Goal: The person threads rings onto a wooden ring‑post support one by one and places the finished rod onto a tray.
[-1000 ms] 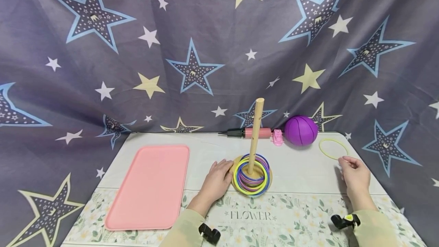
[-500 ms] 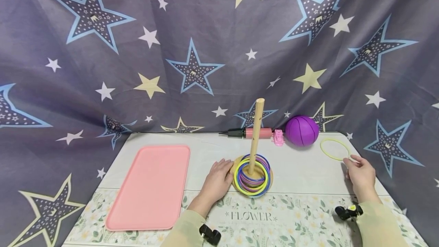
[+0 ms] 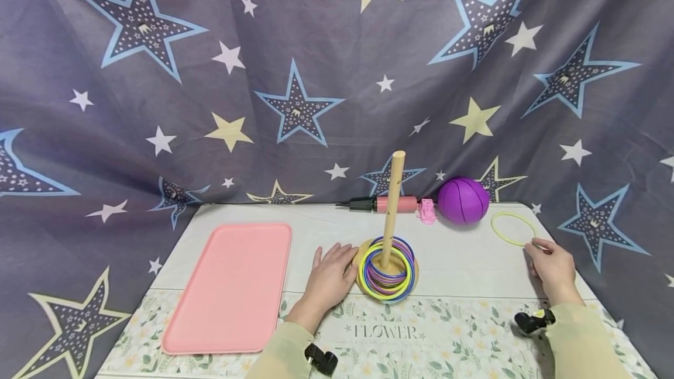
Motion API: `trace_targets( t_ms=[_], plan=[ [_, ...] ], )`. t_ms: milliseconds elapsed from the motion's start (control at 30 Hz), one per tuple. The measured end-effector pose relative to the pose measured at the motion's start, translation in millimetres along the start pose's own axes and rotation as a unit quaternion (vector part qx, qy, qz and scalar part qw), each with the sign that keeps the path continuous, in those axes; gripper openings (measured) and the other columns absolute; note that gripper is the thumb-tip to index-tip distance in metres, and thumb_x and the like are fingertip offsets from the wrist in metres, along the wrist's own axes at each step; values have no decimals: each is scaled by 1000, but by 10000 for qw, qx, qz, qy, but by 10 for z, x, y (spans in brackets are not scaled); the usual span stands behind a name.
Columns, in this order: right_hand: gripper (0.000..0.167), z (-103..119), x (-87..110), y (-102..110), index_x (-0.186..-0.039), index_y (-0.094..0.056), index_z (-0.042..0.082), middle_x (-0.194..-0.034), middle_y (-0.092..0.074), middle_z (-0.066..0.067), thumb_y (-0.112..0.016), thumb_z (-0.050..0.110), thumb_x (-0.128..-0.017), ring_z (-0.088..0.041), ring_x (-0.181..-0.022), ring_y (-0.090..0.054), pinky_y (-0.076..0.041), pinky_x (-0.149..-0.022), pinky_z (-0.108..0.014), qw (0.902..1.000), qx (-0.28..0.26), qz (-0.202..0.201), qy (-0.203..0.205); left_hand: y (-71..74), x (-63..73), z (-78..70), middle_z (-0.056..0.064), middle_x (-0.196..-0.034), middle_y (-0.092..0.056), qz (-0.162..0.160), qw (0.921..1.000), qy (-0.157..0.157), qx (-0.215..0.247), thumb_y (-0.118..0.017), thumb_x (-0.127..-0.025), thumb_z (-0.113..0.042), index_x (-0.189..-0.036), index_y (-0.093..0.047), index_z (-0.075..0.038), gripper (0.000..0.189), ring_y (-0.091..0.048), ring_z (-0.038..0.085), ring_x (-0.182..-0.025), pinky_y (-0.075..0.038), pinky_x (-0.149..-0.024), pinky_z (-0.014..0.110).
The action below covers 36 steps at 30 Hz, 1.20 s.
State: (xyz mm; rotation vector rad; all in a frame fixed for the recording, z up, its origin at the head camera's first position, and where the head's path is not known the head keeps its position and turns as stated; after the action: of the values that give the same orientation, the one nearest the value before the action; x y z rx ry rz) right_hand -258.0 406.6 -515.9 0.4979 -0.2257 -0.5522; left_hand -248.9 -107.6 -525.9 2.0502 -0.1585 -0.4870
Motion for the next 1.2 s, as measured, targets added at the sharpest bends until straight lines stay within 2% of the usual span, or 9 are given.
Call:
trace_targets(
  t_ms=[167,333,533,700,833,1200],
  plan=[
    [59,33,23,19,-158,-53,-6,-69,-60,2,-60,27,-109,-12,-56,-58,-52,-49,-29,9996,282,85,23,11,2,-15,10,-159,-61,7,9999,29,110,-61,-113,-29,-155,-65,-13,46,-46,38,-156,-15,-132,72],
    [60,43,-6,43,-159,-52,-6,-70,-62,3,-62,28,-110,-12,-57,-57,-54,-51,-28,9995,145,257,143,16,6,-26,11,-158,-62,-43,9999,-8,133,-62,-112,-27,-154,-66,-12,45,-47,38,-155,-16,-131,72],
    [53,72,-16,55,-148,-61,-8,-72,-62,2,-60,31,-112,-12,-60,-58,-54,-52,-29,9975,521,350,318,19,10,-24,10,-158,-62,-54,9999,-17,127,-62,-112,-28,-154,-66,-13,45,-47,38,-155,-16,-131,72],
    [46,113,16,38,-131,-68,-9,-70,-63,0,-61,32,-111,-16,-60,-60,-50,-51,-32,9947,863,192,529,14,13,-5,11,-158,-62,-99,9999,-19,126,-63,-112,-26,-154,-66,-13,45,-48,38,-154,-17,-131,72],
    [41,127,35,16,-120,-71,-7,-69,-63,1,-66,32,-109,-17,-60,-59,-48,-52,-33,9940,983,95,480,12,11,6,11,-158,-62,-99,9998,-20,143,-63,-112,-27,-154,-66,-13,44,-48,38,-155,-17,-131,72],
    [40,155,114,-16,-114,-71,-7,-60,-65,0,-67,31,-107,-18,-56,-61,-44,-60,-37,9901,1270,-241,545,-6,6,24,9,-158,-62,-64,9999,-10,78,-63,-112,-28,-154,-67,-13,45,-48,37,-155,-17,-131,72]
  ],
)
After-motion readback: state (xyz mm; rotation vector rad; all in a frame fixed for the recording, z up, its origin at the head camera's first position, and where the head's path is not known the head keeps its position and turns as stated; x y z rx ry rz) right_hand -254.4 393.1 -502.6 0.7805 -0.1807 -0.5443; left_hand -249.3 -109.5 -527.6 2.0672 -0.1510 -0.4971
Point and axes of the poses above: each hand's wrist, its own x-axis away from the middle knuckle, its own y-axis out of the back of the hand, z = x × y, the point moved 1 cm from there along -x, towards the middle knuckle
